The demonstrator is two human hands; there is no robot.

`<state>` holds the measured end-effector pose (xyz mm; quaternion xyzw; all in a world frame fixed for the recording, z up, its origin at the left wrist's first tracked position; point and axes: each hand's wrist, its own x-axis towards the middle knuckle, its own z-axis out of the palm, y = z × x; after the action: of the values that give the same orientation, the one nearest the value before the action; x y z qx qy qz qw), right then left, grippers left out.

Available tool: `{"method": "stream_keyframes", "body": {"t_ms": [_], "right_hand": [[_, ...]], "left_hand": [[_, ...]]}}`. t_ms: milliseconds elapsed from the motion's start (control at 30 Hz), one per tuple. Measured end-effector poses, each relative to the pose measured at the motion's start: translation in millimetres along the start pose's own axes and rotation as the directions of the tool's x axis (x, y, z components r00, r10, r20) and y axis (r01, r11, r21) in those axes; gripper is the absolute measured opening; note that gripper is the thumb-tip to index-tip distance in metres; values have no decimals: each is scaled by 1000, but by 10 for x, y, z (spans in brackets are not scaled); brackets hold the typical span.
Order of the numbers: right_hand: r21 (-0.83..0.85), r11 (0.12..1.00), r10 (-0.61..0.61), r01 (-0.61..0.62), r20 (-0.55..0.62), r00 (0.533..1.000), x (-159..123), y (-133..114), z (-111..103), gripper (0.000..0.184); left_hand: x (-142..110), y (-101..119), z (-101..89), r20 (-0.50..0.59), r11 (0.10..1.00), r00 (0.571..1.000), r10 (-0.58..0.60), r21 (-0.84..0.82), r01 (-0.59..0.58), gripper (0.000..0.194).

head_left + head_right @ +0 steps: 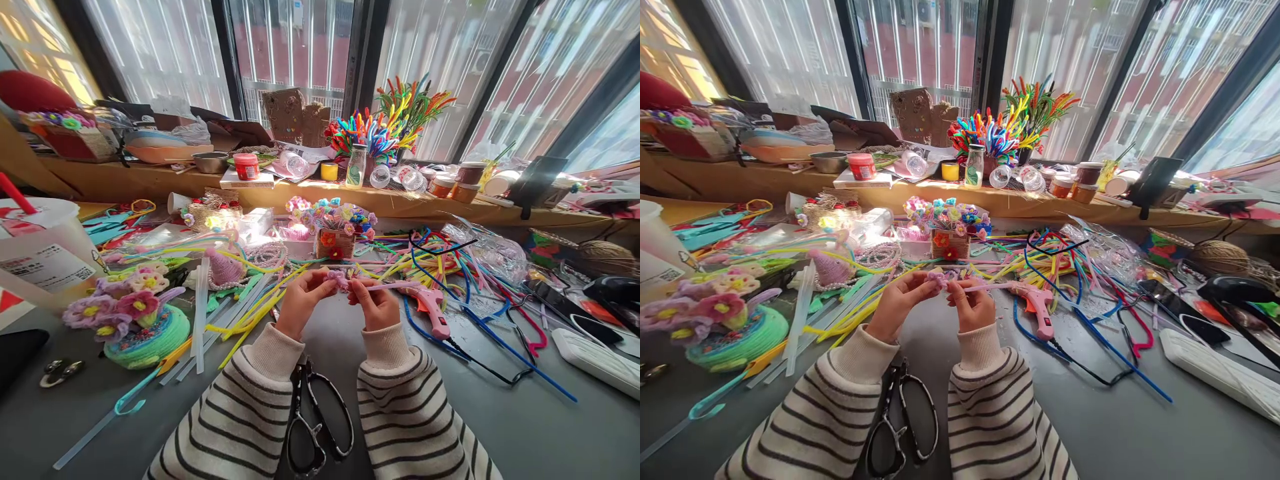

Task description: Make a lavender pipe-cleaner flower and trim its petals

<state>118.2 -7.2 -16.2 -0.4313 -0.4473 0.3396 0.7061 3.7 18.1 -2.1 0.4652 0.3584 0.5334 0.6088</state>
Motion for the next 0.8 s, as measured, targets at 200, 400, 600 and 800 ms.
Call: {"method": "stream_keyframes", "body": {"t_ms": [200, 400, 600, 800], "right_hand": [[217, 899, 360, -379, 124, 925, 23, 4, -14, 22], [218, 816, 513, -535, 154, 845, 80, 172, -55, 29], [-275, 958, -42, -84, -423, 905, 110, 144, -187, 62], [-519, 801, -337, 298, 19, 941, 49, -21, -157, 16]], "left_hand": [[-3, 19, 2, -41, 977, 998, -53, -208, 43, 19], [-3, 33, 10, -55, 972, 997, -47, -233, 32, 20], [6, 29, 8, -79, 982, 996, 34, -184, -48, 18], [5, 19, 7, -48, 994, 998, 44, -99, -48, 20]]}}
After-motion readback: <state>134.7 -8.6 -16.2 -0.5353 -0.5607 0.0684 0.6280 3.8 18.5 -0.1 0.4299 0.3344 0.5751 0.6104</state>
